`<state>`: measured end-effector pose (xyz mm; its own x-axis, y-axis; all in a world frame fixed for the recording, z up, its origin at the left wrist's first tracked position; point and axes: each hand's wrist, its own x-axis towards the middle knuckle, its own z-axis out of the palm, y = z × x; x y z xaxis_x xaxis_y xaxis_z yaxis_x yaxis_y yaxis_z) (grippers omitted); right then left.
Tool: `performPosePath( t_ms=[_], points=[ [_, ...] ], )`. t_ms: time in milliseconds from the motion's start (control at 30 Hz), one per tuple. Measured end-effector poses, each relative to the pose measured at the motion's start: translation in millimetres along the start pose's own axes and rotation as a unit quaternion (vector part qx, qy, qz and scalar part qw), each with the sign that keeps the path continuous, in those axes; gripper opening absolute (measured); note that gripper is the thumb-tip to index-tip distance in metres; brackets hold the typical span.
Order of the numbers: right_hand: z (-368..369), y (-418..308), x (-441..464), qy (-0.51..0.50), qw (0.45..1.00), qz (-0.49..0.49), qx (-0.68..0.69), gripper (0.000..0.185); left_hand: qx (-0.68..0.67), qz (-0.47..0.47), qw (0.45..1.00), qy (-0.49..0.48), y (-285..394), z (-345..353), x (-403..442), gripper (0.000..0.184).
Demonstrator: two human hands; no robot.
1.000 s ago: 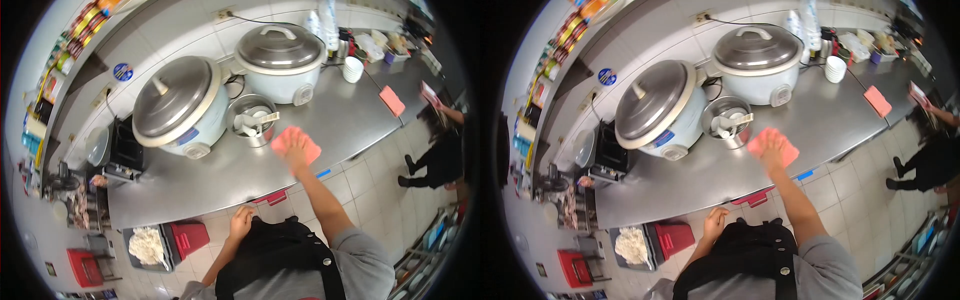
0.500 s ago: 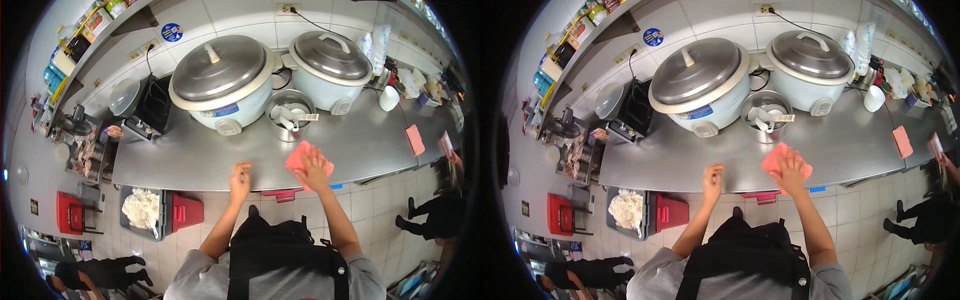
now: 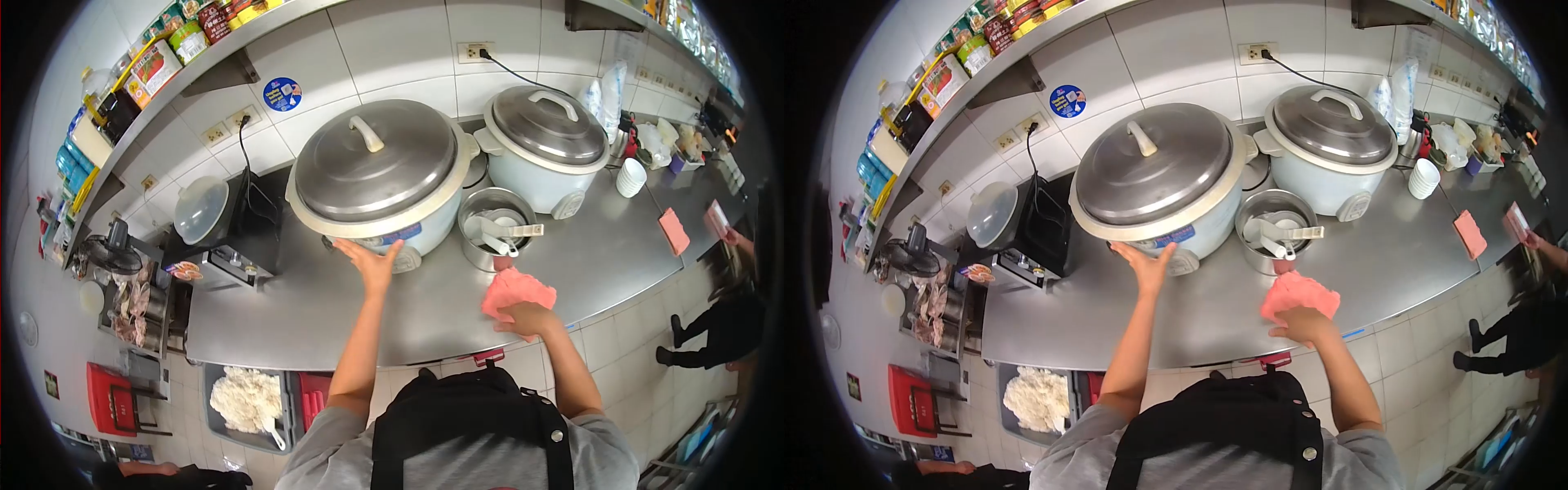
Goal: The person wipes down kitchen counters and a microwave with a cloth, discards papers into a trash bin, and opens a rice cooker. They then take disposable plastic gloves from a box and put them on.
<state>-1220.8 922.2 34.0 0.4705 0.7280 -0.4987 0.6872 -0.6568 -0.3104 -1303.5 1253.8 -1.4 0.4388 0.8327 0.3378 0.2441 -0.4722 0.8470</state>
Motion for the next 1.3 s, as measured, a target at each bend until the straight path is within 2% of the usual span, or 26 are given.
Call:
performPosePath(
  t_ms=[67,100,167,200,267,333,400,433,467,533,567,600,633,667,733,767,833,867,933,1000,1067,1133,1200,1233,1300],
  points=[
    [-46.8,-33.2,-29.0,-0.081,0.988,-0.025,0.129,0.057,-0.041,0.058,0.997,0.037,-14.8,14.5,3.5,0.142],
    [-61.7,-39.6,-32.4,-0.077,0.988,-0.023,0.13,0.057,-0.033,0.057,0.997,0.031,-15.8,15.4,4.3,0.142],
    [-84.7,-48.8,-34.3,0.083,0.963,-0.239,0.096,0.052,-0.025,0.052,0.998,0.026,-11.8,12.7,1.8,0.142],
    [-99.4,-55.2,-28.5,0.081,0.963,-0.24,0.095,0.052,-0.022,0.049,0.998,0.018,-9.2,11.0,0.5,0.142],
    [-137.8,-77.3,-4.9,0.165,0.929,-0.302,0.135,0.049,-0.017,0.043,0.999,0.017,-9.5,13.3,3.5,0.142],
    [-180.3,-103.6,25.9,0.169,0.93,-0.254,0.203,0.044,-0.051,0.078,0.995,0.028,-16.0,17.8,-0.1,0.141],
    [-211.4,-124.8,77.3,0.257,0.901,-0.263,0.23,0.045,-0.051,0.067,0.996,0.02,-18.0,22.3,-0.8,0.139],
    [-223.8,-132.4,110.9,0.324,0.888,-0.267,0.189,0.048,0.02,0.065,0.998,0.004,-14.8,19.4,-0.4,0.138],
    [-233.9,-139.5,144.4,0.384,0.867,-0.279,0.15,0.052,0.034,0.118,0.992,0.023,-22.3,25.4,1.6,0.139],
    [-251.0,-156.4,203.1,0.424,0.871,-0.23,0.092,0.063,0.011,0.134,0.99,0.04,-22.7,25.6,3.6,0.142],
    [-259.2,-172.8,207.8,0.367,0.909,-0.193,0.044,0.068,0.005,0.098,0.993,0.066,-15.9,27.2,2.1,0.146],
    [-269.7,-188.3,209.0,0.318,0.936,-0.149,-0.01,0.074,0.03,0.105,0.991,0.075,-20.2,28.2,3.0,0.146],
    [-266.0,-197.4,219.9,0.362,0.92,-0.135,-0.064,0.07,0.004,0.057,0.998,0.038,-11.0,17.5,0.3,0.144],
    [-262.2,-200.9,229.3,0.409,0.898,-0.115,-0.113,0.066,0.006,0.086,0.995,0.052,-16.5,13.5,-1.9,0.142],
    [-269.4,-200.1,254.4,0.385,0.912,-0.097,-0.102,0.056,-0.005,0.012,0.999,-0.041,2.8,-26.1,-10.5,0.133],
    [-270.1,-202.7,257.5,0.38,0.913,-0.108,-0.104,0.056,-0.002,0.005,0.999,-0.032,-2.0,-39.0,-18.1,0.133],
    [-270.6,-200.2,262.3,0.399,0.904,-0.092,-0.127,0.05,-0.023,0.016,0.999,-0.046,-8.5,-59.6,-38.2,0.106],
    [-271.5,-196.0,267.0,0.396,0.904,-0.095,-0.129,0.05,-0.023,0.012,0.999,-0.044,-13.0,-67.5,-53.4,0.106],
    [-279.0,-191.8,274.5,0.401,0.901,-0.097,-0.134,0.052,-0.01,0.04,0.999,0.007,-20.0,-84.5,-88.1,0.077],
    [-286.4,-192.0,273.6,0.415,0.896,-0.104,-0.115,0.053,0.02,0.007,0.999,0.029,-24.0,-98.8,-127.0,0.057],
    [-304.1,-186.0,272.3,0.383,0.907,-0.119,-0.13,0.055,0.018,-0.015,0.999,0.049,-54.9,-98.0,-166.3,0.048],
    [-313.9,-191.7,247.4,0.397,0.903,-0.107,-0.122,0.056,-0.038,-0.082,0.994,0.062,-58.4,-105.3,-193.8,0.036],
    [-329.0,-187.6,246.1,0.411,0.898,-0.114,-0.107,0.055,-0.065,-0.125,0.988,0.064,-60.4,-111.9,-209.7,0.035],
    [-333.3,-186.0,242.6,0.415,0.899,-0.109,-0.091,0.054,-0.07,-0.116,0.99,0.049,-59.4,-114.7,-212.9,0.035],
    [-329.2,-190.3,234.2,0.422,0.897,-0.11,-0.066,0.052,-0.035,-0.157,0.983,0.086,-54.4,-121.9,-215.1,0.028]
  ],
)
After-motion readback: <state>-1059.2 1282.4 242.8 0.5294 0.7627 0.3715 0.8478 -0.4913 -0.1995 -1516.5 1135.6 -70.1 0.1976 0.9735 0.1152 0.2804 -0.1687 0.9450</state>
